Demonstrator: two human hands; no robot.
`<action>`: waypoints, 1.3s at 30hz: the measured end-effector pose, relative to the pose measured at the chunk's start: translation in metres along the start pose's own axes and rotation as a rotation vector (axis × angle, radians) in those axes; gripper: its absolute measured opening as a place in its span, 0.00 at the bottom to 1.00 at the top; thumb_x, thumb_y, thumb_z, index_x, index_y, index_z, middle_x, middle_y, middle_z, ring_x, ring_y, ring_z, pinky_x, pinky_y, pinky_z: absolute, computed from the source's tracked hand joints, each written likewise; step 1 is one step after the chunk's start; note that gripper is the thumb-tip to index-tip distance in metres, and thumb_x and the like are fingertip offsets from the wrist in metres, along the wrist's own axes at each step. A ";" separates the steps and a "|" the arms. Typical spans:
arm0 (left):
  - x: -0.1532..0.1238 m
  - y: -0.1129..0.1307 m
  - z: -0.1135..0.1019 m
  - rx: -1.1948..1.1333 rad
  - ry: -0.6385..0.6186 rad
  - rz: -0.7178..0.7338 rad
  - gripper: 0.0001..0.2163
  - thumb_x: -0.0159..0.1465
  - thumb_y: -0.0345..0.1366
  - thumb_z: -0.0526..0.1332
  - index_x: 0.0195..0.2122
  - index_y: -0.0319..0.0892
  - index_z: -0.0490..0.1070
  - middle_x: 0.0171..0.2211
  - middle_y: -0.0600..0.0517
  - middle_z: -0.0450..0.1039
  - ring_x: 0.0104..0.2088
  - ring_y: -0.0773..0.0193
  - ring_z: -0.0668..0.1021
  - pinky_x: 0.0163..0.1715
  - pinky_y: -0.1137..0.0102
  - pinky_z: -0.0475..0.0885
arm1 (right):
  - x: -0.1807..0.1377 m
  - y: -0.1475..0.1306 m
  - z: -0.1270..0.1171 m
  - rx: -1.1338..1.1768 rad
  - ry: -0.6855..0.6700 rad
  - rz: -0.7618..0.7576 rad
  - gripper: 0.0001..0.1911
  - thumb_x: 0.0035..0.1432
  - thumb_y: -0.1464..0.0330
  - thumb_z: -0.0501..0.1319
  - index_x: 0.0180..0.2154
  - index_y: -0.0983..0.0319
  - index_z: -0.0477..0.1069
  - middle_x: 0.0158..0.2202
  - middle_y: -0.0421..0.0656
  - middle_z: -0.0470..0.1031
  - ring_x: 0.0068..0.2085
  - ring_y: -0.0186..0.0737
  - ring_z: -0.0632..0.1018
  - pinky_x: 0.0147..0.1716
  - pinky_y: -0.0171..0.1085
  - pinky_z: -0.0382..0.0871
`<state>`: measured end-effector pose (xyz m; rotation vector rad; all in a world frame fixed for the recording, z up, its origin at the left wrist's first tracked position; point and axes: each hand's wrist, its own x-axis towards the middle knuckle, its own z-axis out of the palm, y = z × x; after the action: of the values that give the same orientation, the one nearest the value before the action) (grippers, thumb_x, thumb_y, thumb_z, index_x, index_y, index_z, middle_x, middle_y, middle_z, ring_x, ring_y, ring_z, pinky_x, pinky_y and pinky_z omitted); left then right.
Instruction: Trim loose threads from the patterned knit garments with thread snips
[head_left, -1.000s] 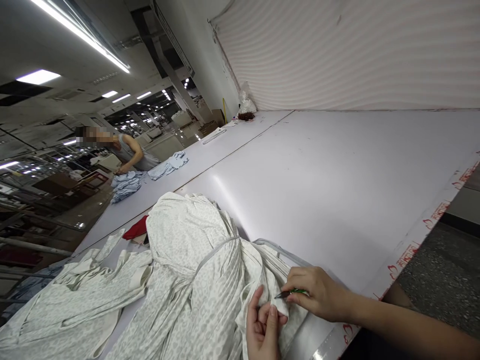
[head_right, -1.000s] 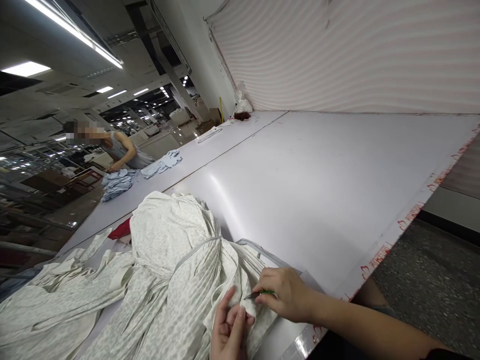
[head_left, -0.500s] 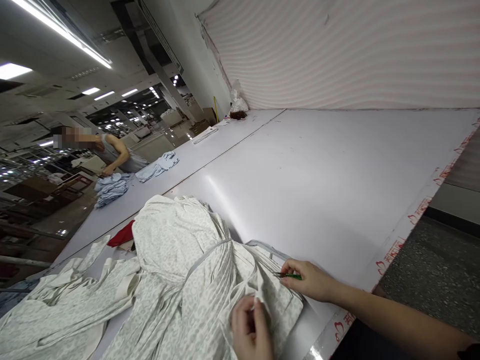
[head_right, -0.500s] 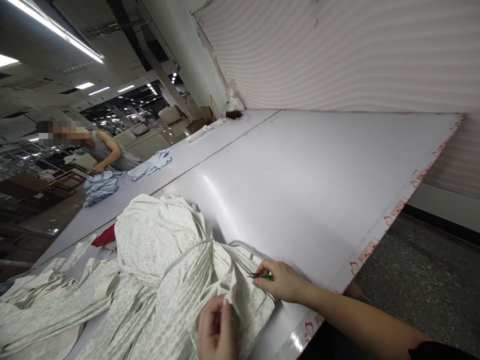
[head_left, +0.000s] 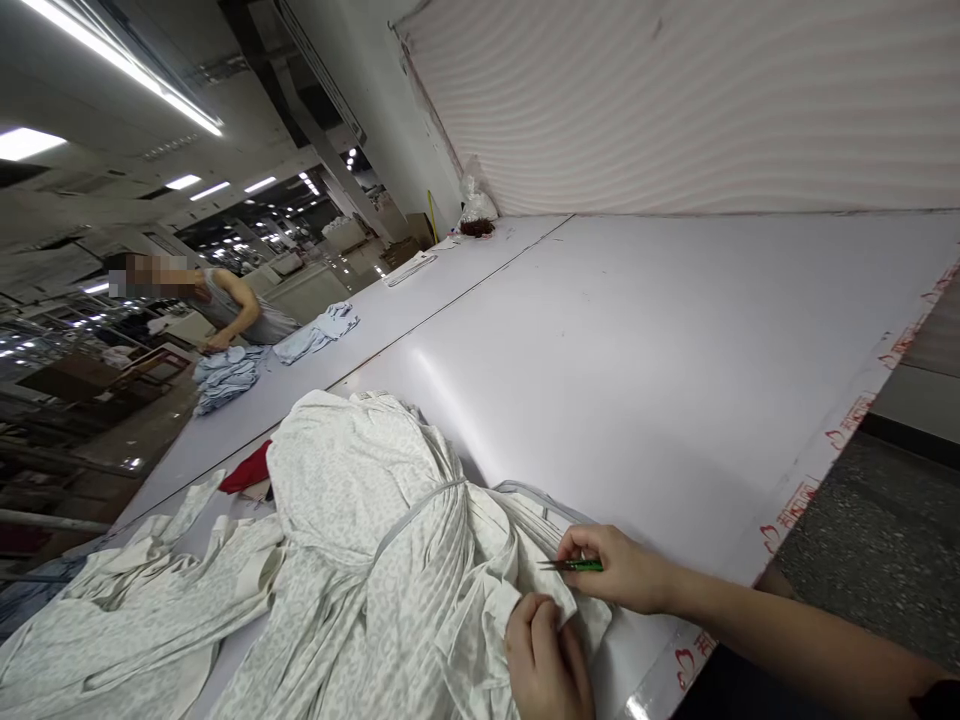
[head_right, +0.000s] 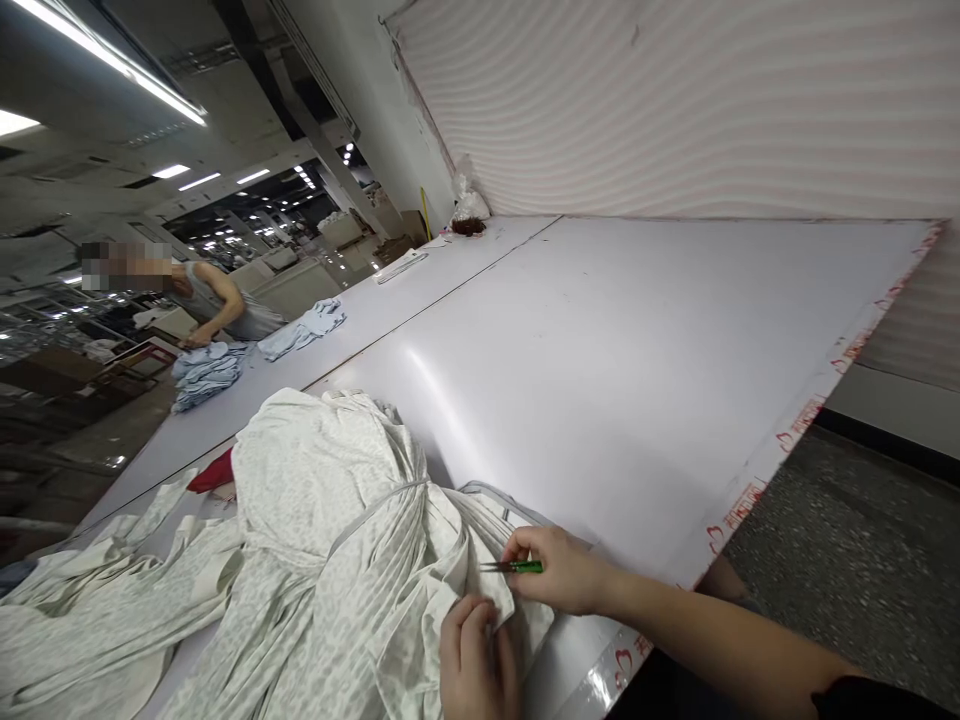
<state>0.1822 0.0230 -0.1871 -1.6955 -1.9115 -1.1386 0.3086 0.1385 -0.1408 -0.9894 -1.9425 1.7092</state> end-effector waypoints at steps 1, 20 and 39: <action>0.000 -0.001 0.000 -0.045 0.037 -0.004 0.07 0.65 0.25 0.54 0.39 0.43 0.69 0.37 0.48 0.72 0.39 0.62 0.76 0.39 0.69 0.71 | -0.004 0.000 -0.003 -0.044 -0.008 -0.045 0.08 0.49 0.73 0.65 0.35 0.61 0.76 0.33 0.38 0.76 0.34 0.37 0.74 0.34 0.33 0.66; 0.014 0.008 -0.006 -0.215 0.252 -0.080 0.05 0.62 0.28 0.62 0.30 0.45 0.71 0.31 0.54 0.71 0.31 0.67 0.73 0.34 0.71 0.68 | -0.018 0.005 -0.010 -0.160 0.043 -0.304 0.06 0.57 0.69 0.64 0.37 0.60 0.80 0.35 0.42 0.79 0.34 0.37 0.78 0.35 0.33 0.69; 0.021 0.024 -0.008 -0.868 0.265 -1.042 0.27 0.43 0.50 0.76 0.40 0.45 0.70 0.24 0.58 0.77 0.24 0.73 0.77 0.27 0.81 0.71 | -0.010 0.003 0.009 -0.336 0.149 -0.501 0.08 0.60 0.69 0.61 0.40 0.61 0.77 0.34 0.44 0.78 0.33 0.39 0.76 0.33 0.36 0.67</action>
<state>0.1982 0.0301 -0.1596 -0.5734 -2.2892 -2.6918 0.3103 0.1250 -0.1440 -0.6298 -2.1821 1.0322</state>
